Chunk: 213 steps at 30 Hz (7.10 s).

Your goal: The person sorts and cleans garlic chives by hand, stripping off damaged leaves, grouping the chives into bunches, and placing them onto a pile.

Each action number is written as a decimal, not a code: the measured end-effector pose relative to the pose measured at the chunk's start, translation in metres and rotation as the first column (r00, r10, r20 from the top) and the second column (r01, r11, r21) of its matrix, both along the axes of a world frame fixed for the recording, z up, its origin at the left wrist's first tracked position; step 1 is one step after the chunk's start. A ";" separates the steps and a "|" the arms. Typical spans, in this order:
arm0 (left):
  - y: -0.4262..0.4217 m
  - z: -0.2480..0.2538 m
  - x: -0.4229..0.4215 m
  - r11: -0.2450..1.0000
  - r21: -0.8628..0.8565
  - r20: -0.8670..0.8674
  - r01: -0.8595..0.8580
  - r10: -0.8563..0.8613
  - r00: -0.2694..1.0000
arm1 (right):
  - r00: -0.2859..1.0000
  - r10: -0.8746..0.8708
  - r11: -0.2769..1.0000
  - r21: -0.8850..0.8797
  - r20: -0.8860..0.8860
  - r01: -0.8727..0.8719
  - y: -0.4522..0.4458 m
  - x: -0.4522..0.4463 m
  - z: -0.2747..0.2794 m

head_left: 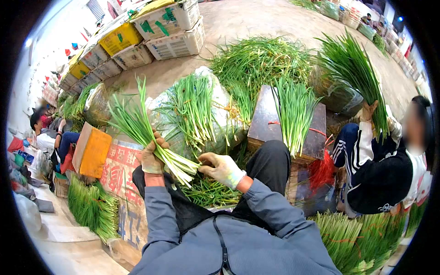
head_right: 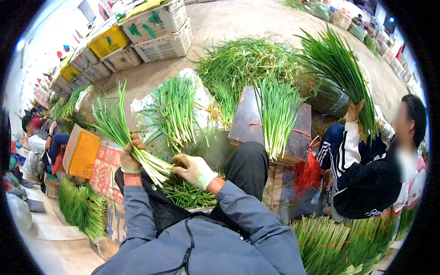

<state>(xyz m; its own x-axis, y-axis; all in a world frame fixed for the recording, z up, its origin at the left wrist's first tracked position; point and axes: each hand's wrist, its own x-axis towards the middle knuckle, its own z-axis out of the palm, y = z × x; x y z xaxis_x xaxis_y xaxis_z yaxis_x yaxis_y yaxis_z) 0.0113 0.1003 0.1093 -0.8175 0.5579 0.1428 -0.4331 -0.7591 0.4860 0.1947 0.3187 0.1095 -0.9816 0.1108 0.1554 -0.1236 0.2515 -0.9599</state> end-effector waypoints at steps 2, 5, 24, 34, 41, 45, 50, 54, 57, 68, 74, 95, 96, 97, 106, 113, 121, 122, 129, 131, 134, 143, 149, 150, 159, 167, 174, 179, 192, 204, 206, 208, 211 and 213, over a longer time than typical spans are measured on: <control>0.003 0.005 0.005 0.999 0.022 0.012 0.024 -0.024 1.000 | 0.994 0.045 0.998 -0.042 0.096 -0.041 -0.001 -0.001 0.006; 0.001 0.008 0.011 0.997 0.064 0.048 0.042 -0.046 0.998 | 0.997 0.050 0.980 -0.193 0.055 -0.039 0.001 0.001 -0.005; -0.133 -0.043 -0.067 0.920 0.076 0.021 -0.384 0.383 0.923 | 0.921 -0.357 0.658 -0.656 0.159 0.368 0.136 0.075 0.050; -0.111 -0.053 -0.048 0.840 0.059 0.187 -0.540 0.522 0.832 | 0.931 -0.350 0.748 -0.567 0.105 0.346 0.087 0.006 0.042; -0.141 -0.011 -0.039 0.713 -0.077 0.193 -0.697 0.696 0.692 | 0.793 -0.606 0.467 -0.835 -0.063 0.291 0.185 0.019 0.055; -0.155 -0.056 -0.068 0.732 0.013 0.274 -0.681 0.653 0.707 | 0.766 -0.610 0.549 -0.805 -0.203 0.223 0.189 -0.002 0.065; -0.063 -0.041 -0.018 0.875 -0.176 0.332 -0.451 0.485 0.809 | 0.847 -0.431 0.845 -0.469 -0.312 0.257 0.101 -0.046 0.074; 0.010 -0.044 0.036 0.946 -0.309 0.441 -0.093 0.229 0.868 | 0.949 -0.131 0.966 -0.253 -0.287 0.056 0.015 -0.050 0.056; 0.015 -0.057 0.054 0.828 -0.547 0.311 0.123 0.065 0.948 | 0.965 0.199 0.966 -0.130 -0.172 -0.222 -0.018 -0.025 0.044; 0.029 -0.044 0.048 0.971 -0.096 0.320 0.217 -0.176 0.931 | 0.959 0.263 0.947 -0.218 0.106 -0.236 -0.012 0.018 0.013; 0.031 -0.035 0.034 0.951 -0.309 0.240 0.007 0.071 0.968 | 0.994 0.100 0.966 -0.245 0.033 -0.088 0.011 0.026 0.016; -0.016 -0.019 -0.033 0.618 -0.632 -0.106 -0.468 0.530 0.841 | 0.877 0.059 0.628 0.665 0.476 -0.403 0.040 0.058 -0.059; -0.007 -0.030 -0.033 0.592 -0.544 -0.187 -0.594 0.605 0.774 | 0.933 0.043 0.794 0.554 0.358 -0.249 0.038 0.049 -0.039; 0.008 -0.002 -0.014 0.672 -0.527 -0.128 -0.520 0.542 0.831 | 0.970 -0.022 0.912 0.402 0.243 -0.080 0.034 0.039 -0.013; 0.224 0.089 0.057 0.795 -0.604 -0.102 -0.058 -0.004 0.995 | 0.869 -0.481 0.724 0.507 -0.116 0.468 0.057 -0.014 0.036; 0.383 0.074 0.088 0.610 -0.740 -0.207 0.284 -0.608 0.766 | 0.642 -0.764 0.507 0.560 -0.058 0.655 0.226 0.060 0.000; 0.283 -0.033 0.027 0.583 -0.791 0.001 0.183 -0.298 0.955 | 0.271 -0.757 0.626 0.541 0.595 0.562 0.350 0.105 -0.232; 0.254 -0.046 0.011 0.556 -0.823 -0.019 0.114 -0.227 0.974 | 0.284 -0.753 0.631 0.528 0.593 0.569 0.346 0.108 -0.214; 0.056 -0.140 -0.071 0.109 -0.913 -0.342 -0.393 0.323 0.883 | 0.539 -0.808 0.437 0.856 0.238 0.277 0.307 0.054 -0.068; 0.047 -0.148 -0.073 -0.008 -0.937 -0.338 -0.349 0.274 0.900 | 0.734 -0.579 0.778 0.512 0.356 0.365 0.254 -0.005 -0.023; 0.059 -0.174 -0.073 -0.329 -0.841 -0.479 -0.429 0.085 0.874 | 0.894 -0.256 0.858 0.513 0.367 0.035 0.162 -0.088 -0.031; 0.070 -0.122 -0.036 -0.179 -0.879 -0.465 -0.443 0.106 0.879 | 0.798 -0.362 0.811 0.584 0.481 0.015 0.054 -0.185 -0.146; 0.073 -0.125 -0.038 -0.056 -0.881 -0.473 -0.469 0.074 0.878 | 0.873 -0.406 0.801 0.565 0.271 0.197 0.050 -0.184 -0.149; 0.077 -0.126 -0.038 -0.001 -0.901 -0.431 -0.435 0.126 0.893 | 0.902 -0.353 0.792 0.593 0.247 0.147 0.050 -0.185 -0.149; 0.084 -0.121 -0.080 -0.386 -0.809 -0.467 -0.442 -0.032 0.883 | 0.889 -0.459 0.785 0.469 0.001 0.405 0.057 -0.180 -0.169; 0.068 -0.171 -0.086 -0.180 -0.953 -0.223 -0.245 -0.135 0.965 | 0.821 -0.444 0.831 0.508 0.360 0.227 0.053 -0.204 -0.178; 0.027 -0.186 -0.088 0.140 -0.981 -0.104 -0.132 0.194 0.975 | 0.892 -0.237 0.887 0.459 0.384 0.038 0.065 -0.192 -0.167; 0.010 -0.174 -0.075 0.382 -0.916 0.000 -0.122 0.303 0.953 | 0.767 -0.455 0.713 0.701 0.452 0.010 0.038 -0.174 -0.120; -0.030 -0.151 -0.010 0.622 -0.773 0.254 0.124 0.124 0.959 | 0.915 0.114 0.977 0.121 0.388 -0.173 -0.117 -0.115 -0.133; -0.048 -0.248 -0.009 -0.420 -0.863 -0.481 -0.281 0.511 0.712 | 0.817 0.051 0.760 0.508 0.575 -0.405 -0.089 -0.096 -0.146; -0.056 -0.280 -0.010 -0.396 -0.881 -0.460 -0.259 0.589 0.664 | 0.809 0.105 0.745 0.493 0.578 -0.449 -0.088 -0.087 -0.159; -0.082 -0.311 -0.026 -0.204 -0.959 -0.277 -0.196 0.820 0.501 | 0.737 0.164 0.693 0.455 0.656 -0.559 -0.094 -0.078 -0.178; -0.138 -0.379 -0.049 -0.259 -0.963 -0.268 -0.068 0.930 0.253 | 0.501 0.147 0.495 0.375 0.853 -0.784 -0.108 -0.065 -0.192; -0.164 -0.389 -0.058 -0.242 -0.964 -0.183 0.107 0.901 0.393 | 0.416 0.229 0.449 0.284 0.880 -0.847 -0.116 -0.060 -0.209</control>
<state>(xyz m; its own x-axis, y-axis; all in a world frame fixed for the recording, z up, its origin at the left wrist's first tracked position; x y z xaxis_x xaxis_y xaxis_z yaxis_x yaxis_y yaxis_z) -0.0463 -0.0641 -0.2796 -0.3919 -0.8206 -0.4159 -0.6952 -0.0319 0.7181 0.1347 0.2022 -0.0995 -0.5539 -0.3098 -0.7728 0.0518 0.9136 -0.4034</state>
